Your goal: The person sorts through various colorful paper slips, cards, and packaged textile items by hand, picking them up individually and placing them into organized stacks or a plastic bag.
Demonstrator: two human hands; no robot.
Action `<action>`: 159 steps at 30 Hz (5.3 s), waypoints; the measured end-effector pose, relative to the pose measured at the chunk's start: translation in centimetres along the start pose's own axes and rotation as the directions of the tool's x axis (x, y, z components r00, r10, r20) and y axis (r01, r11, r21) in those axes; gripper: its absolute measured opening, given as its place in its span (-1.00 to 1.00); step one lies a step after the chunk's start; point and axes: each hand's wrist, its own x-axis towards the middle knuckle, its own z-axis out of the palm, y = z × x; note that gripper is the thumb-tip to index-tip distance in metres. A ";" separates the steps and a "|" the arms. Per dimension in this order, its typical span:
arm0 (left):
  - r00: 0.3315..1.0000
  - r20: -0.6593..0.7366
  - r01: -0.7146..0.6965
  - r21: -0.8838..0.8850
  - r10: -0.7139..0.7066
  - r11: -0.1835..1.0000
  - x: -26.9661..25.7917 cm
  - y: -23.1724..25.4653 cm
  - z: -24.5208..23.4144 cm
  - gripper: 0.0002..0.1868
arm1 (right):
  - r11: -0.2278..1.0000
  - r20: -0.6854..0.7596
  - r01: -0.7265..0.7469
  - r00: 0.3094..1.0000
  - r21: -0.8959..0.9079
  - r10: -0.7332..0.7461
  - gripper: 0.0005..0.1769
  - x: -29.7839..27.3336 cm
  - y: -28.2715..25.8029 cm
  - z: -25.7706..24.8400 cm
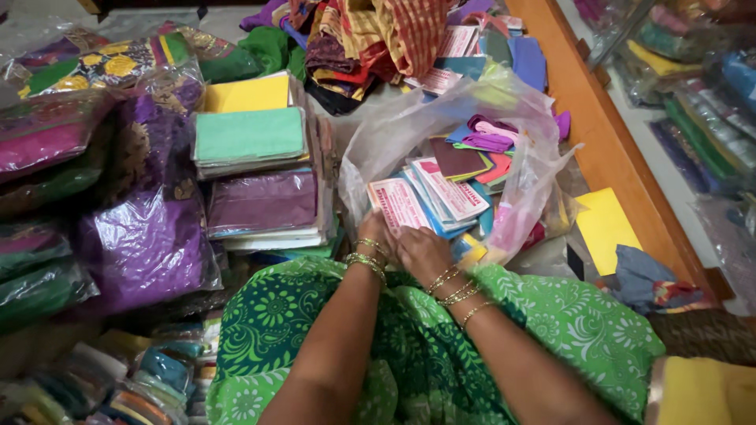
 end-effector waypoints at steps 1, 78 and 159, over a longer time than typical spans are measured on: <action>1.000 -0.005 0.000 0.003 0.000 1.000 -0.6 0.2 0.2 -0.68 | 0.999 -0.007 -0.016 1.000 0.037 0.016 -0.91 0.1 -0.4 0.0; 0.867 0.497 -0.270 0.523 -0.032 0.808 -11.5 7.7 10.9 -0.43 | 0.644 -0.011 -0.222 0.942 0.732 0.337 -0.25 2.7 3.9 -1.6; 0.988 -0.034 -0.128 0.380 0.152 0.916 -5.2 3.4 3.5 -0.54 | 0.796 -0.192 -0.599 0.794 -0.087 0.577 -0.76 -2.0 13.6 3.4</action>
